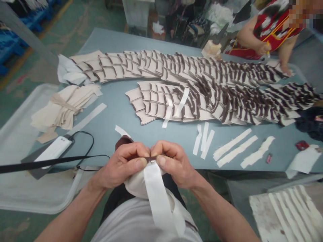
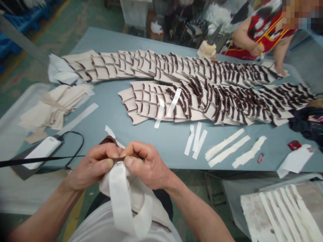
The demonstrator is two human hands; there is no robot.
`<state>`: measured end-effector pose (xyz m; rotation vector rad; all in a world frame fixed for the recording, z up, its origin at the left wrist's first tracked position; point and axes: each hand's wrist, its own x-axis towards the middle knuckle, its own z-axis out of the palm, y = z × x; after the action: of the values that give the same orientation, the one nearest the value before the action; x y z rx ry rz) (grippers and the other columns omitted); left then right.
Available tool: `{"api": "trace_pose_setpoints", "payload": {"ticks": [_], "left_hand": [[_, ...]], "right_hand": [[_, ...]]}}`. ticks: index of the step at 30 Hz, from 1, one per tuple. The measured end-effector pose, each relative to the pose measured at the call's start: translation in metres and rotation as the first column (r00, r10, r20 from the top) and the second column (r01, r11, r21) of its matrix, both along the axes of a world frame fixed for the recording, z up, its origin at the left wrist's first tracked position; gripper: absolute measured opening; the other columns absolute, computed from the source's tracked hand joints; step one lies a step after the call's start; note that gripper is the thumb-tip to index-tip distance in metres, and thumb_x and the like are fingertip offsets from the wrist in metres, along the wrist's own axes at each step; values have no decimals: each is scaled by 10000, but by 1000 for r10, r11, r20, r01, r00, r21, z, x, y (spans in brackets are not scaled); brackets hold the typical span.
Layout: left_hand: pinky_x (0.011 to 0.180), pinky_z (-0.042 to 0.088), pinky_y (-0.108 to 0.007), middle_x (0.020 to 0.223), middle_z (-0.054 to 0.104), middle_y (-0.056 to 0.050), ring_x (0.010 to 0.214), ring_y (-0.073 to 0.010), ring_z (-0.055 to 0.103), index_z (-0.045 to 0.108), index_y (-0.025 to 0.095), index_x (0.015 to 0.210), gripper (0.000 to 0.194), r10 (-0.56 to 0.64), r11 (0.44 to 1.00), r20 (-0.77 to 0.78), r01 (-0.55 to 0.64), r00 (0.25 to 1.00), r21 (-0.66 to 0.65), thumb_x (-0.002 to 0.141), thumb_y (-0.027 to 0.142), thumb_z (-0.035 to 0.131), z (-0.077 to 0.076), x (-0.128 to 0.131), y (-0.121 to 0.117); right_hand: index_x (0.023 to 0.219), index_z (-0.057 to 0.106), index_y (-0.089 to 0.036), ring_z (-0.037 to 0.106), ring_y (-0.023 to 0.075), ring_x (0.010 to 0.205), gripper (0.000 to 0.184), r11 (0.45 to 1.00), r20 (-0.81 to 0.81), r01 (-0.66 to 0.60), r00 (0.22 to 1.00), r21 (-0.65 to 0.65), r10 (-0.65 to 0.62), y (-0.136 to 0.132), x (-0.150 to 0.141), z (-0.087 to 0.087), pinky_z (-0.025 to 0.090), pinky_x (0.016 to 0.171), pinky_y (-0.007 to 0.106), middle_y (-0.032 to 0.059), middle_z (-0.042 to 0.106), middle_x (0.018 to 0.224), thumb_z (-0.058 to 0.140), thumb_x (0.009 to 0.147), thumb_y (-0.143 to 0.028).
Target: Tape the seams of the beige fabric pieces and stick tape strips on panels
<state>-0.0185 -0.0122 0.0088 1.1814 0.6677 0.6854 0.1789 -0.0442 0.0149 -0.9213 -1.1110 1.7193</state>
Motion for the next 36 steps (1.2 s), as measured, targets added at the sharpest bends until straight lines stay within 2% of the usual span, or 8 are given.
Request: {"api": "trace_pose_setpoints", "payload": {"ticks": [3, 6, 10, 17, 21, 25, 31, 36], "left_hand": [[538, 408, -248, 703, 584, -16, 612, -137, 493, 626, 181, 737, 484, -4, 992, -100, 17, 995, 125, 946, 610, 708, 8, 0, 4], [548, 401, -234, 663, 570, 9, 600, -126, 490, 630, 186, 714, 353, -7, 951, -193, 66, 981, 301, 985, 406, 683, 22, 3, 8], [554, 385, -210, 611, 543, 45, 565, -97, 464, 621, 185, 709, 254, -10, 875, -266, 137, 964, 465, 962, 192, 627, 34, 9, 7], [578, 429, -173, 718, 666, 42, 610, -86, 544, 687, 191, 821, 71, 25, 874, -269, 110, 963, 474, 887, 168, 701, 43, 12, 3], [533, 415, -181, 696, 654, 32, 587, -95, 539, 686, 184, 795, 133, 12, 906, -289, 112, 957, 409, 920, 209, 651, 44, 15, 4], [541, 403, -194, 690, 632, 30, 607, -103, 532, 689, 171, 802, 258, -23, 912, -308, 146, 951, 384, 1001, 302, 588, 40, 18, 7], [571, 411, -221, 714, 600, 35, 620, -115, 522, 666, 175, 848, 386, -30, 881, -354, 192, 935, 433, 1097, 361, 437, 42, 23, 10], [544, 366, -220, 661, 492, 65, 575, -97, 428, 578, 188, 776, 333, -3, 855, -344, 181, 939, 485, 1072, 302, 477, 46, 27, 9]], "right_hand": [[806, 602, -198, 402, 111, 626, 254, 997, 117, -34, 993, 63, 27, 4, 11, 6, 346, 582, 237, -41, 507, 697, 686, 890, -422], [778, 608, -190, 406, 108, 618, 243, 984, 237, -136, 966, 114, 106, 11, 23, 18, 343, 583, 238, -48, 504, 663, 685, 891, -391], [656, 497, -204, 320, 88, 573, 430, 968, 269, -237, 940, 79, 209, 15, 29, 31, 270, 522, 236, -66, 404, 611, 721, 906, -472], [654, 436, -220, 281, 87, 549, 478, 971, 169, -112, 983, 211, 77, 2, 29, 21, 241, 517, 257, -73, 352, 605, 650, 995, -477], [673, 407, -227, 275, 95, 558, 535, 989, 6, 42, 999, 145, -43, -6, 25, 6, 242, 524, 257, -75, 331, 616, 647, 994, -582], [671, 383, -234, 268, 96, 546, 574, 989, 4, 87, 996, 122, -88, -11, 22, 2, 223, 523, 264, -76, 328, 600, 625, 992, -643], [674, 450, -221, 291, 98, 565, 537, 968, 105, 27, 993, 248, -55, -3, 33, 0, 260, 540, 259, -69, 350, 614, 659, 995, -597], [709, 557, -192, 326, 90, 572, 535, 980, 182, -95, 981, 173, 63, 9, 43, 5, 287, 531, 244, -53, 432, 634, 676, 960, -650]]}}
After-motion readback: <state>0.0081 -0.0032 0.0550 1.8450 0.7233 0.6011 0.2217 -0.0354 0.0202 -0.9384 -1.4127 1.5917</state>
